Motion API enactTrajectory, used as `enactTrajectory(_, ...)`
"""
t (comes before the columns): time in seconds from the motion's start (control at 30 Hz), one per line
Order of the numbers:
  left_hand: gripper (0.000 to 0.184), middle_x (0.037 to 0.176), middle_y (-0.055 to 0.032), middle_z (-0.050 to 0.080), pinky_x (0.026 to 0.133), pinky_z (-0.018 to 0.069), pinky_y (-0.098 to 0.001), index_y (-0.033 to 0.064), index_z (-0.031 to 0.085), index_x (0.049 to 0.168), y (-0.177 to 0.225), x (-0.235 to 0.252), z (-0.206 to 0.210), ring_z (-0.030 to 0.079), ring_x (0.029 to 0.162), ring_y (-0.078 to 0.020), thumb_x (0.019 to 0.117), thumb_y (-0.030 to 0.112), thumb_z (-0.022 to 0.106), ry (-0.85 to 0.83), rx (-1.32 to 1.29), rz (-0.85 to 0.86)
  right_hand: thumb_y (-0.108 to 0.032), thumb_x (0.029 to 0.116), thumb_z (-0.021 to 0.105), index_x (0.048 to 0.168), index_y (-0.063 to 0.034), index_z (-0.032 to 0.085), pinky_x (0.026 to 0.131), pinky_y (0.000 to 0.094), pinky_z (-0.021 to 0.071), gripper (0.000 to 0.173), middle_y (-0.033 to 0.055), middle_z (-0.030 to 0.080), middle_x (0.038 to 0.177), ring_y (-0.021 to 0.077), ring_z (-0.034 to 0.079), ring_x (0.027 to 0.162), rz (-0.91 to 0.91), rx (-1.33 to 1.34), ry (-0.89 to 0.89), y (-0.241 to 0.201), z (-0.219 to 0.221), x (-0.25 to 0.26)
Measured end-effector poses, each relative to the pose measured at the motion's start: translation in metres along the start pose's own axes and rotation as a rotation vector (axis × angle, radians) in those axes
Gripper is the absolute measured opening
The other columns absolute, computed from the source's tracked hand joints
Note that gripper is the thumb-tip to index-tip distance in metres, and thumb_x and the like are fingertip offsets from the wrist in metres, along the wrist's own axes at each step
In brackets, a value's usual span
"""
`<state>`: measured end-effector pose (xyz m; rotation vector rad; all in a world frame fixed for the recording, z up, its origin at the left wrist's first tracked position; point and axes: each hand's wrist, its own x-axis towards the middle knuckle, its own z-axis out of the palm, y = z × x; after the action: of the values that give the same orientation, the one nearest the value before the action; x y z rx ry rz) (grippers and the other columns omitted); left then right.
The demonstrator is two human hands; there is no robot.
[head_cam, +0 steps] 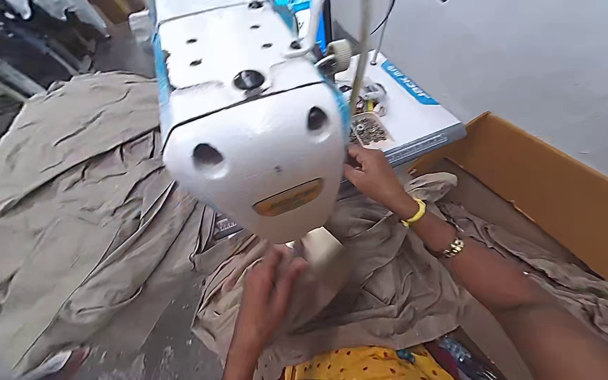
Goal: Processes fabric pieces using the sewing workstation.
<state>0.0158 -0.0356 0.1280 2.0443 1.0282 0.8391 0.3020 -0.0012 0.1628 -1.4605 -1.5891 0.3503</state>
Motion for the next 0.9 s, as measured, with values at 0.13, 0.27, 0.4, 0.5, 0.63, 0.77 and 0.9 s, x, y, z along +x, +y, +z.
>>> enactTrajectory(0.13, 0.036, 0.079, -0.0001, 0.069, 0.066, 0.0517, -0.0163, 0.0077, 0.069, 0.101, 0.001, -0.027, -0.006, 0.062, 0.070, 0.0011, 0.1032, 0.041, 0.056, -0.245, -0.117, 0.154, -0.017, 0.0974, 0.063, 0.084, -0.0053, 0.070, 0.068, 0.0342, 0.0564, 0.019, 0.0097, 0.071, 0.078, 0.0217, 0.070, 0.075, -0.708, -0.314, 0.073, -0.019, 0.025, -0.032)
enactTrajectory(0.27, 0.038, 0.071, 0.0030, 0.064, 0.058, 0.0478, -0.0177, 0.0093, 0.069, 0.098, -0.006, -0.026, 0.002, 0.057, 0.062, 0.0009, 0.1026, 0.045, 0.056, -0.230, -0.038, 0.062, -0.007, 0.0914, 0.062, 0.076, -0.0091, 0.070, 0.058, 0.0327, 0.0482, 0.018, 0.0052, 0.067, 0.068, 0.0213, 0.067, 0.069, -0.875, -0.470, 0.001, -0.038, 0.039, -0.030)
enactTrajectory(0.4, 0.031, 0.068, 0.0068, 0.059, 0.054, 0.0424, -0.0114, 0.0090, 0.064, 0.094, -0.003, -0.026, -0.003, 0.051, 0.058, 0.0063, 0.1000, 0.040, 0.062, -0.189, -0.121, -0.057, -0.016, 0.0878, 0.074, 0.084, -0.0040, 0.068, 0.066, 0.0234, 0.0525, 0.014, 0.0033, 0.066, 0.077, 0.0088, 0.064, 0.074, -0.341, -0.003, -0.173, -0.031, 0.031, -0.033)
enactTrajectory(0.5, 0.024, 0.067, 0.0100, 0.057, 0.053, 0.0413, -0.0097, 0.0109, 0.063, 0.091, -0.004, -0.024, -0.004, 0.050, 0.057, 0.0085, 0.0978, 0.034, 0.064, -0.183, -0.210, -0.105, -0.018, 0.0843, 0.080, 0.084, -0.0090, 0.059, 0.059, 0.0113, 0.0414, 0.023, -0.0072, 0.055, 0.069, -0.0050, 0.051, 0.063, 0.060, 0.270, -0.341, -0.030, 0.034, -0.033)
enactTrajectory(0.63, 0.022, 0.066, 0.0107, 0.055, 0.051, 0.0396, -0.0103, 0.0126, 0.062, 0.091, -0.002, -0.020, -0.005, 0.048, 0.056, 0.0080, 0.0976, 0.033, 0.064, -0.195, -0.202, -0.103, -0.015, 0.0834, 0.079, 0.075, -0.0124, 0.053, 0.055, 0.0137, 0.0364, 0.028, -0.0083, 0.049, 0.064, -0.0042, 0.046, 0.058, 0.170, 0.258, -0.311, -0.038, 0.043, -0.028)
enactTrajectory(0.77, 0.022, 0.065, 0.0111, 0.054, 0.051, 0.0392, -0.0100, 0.0135, 0.060, 0.089, -0.004, -0.024, -0.007, 0.048, 0.056, 0.0082, 0.0974, 0.034, 0.064, -0.181, -0.217, -0.106, -0.014, 0.0880, 0.076, 0.077, -0.0122, 0.052, 0.054, 0.0127, 0.0360, 0.026, -0.0088, 0.048, 0.064, -0.0052, 0.045, 0.058, 0.142, 0.267, -0.339, -0.034, 0.043, -0.026)
enactTrajectory(0.9, 0.020, 0.070, 0.0115, 0.057, 0.055, 0.0433, -0.0104, 0.0139, 0.060, 0.090, -0.002, -0.023, -0.007, 0.052, 0.061, 0.0076, 0.0972, 0.031, 0.065, -0.165, -0.291, -0.138, -0.018, 0.0865, 0.079, 0.079, -0.0111, 0.055, 0.055, 0.0141, 0.0372, 0.026, -0.0071, 0.051, 0.066, -0.0034, 0.047, 0.059, 0.128, 0.254, -0.365, -0.033, 0.041, -0.026)
